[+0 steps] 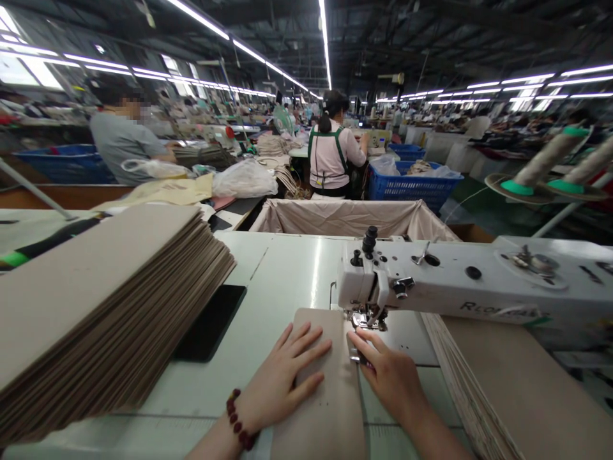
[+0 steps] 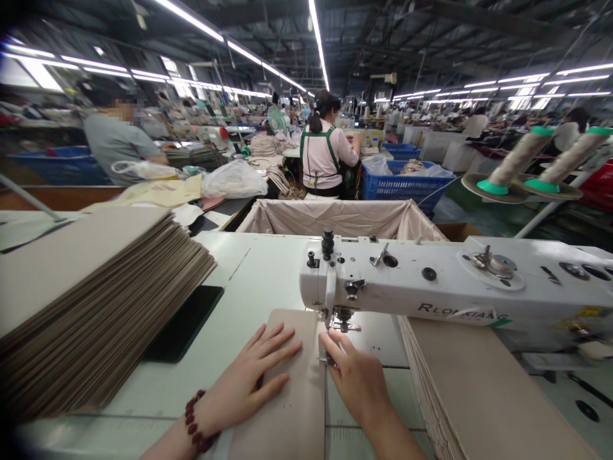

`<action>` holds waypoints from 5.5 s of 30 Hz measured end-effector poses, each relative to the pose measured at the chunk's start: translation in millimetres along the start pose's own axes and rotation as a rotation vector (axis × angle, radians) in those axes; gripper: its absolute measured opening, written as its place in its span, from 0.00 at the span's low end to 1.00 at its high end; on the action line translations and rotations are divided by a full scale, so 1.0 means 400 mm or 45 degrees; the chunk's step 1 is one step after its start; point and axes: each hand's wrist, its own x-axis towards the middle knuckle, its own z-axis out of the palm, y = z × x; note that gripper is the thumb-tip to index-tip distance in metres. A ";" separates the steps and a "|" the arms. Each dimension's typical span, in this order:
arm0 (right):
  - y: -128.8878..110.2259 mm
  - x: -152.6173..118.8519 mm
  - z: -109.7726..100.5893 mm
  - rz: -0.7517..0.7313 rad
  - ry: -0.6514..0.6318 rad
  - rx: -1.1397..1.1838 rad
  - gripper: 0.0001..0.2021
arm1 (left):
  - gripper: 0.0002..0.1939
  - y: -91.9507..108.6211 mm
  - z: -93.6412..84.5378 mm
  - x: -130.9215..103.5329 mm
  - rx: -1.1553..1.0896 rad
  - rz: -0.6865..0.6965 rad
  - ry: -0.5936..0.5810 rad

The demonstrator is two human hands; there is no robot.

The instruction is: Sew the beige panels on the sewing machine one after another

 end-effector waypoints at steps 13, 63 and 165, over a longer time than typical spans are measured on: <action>0.007 -0.004 0.002 -0.024 0.007 0.014 0.33 | 0.25 0.005 -0.009 -0.003 -0.029 0.011 0.019; 0.015 -0.004 0.009 -0.024 -0.010 0.097 0.35 | 0.29 0.009 -0.009 0.048 -0.023 0.193 -0.083; -0.064 -0.413 0.082 0.427 0.173 0.099 0.12 | 0.10 0.367 0.093 -0.023 -0.569 -0.033 -0.115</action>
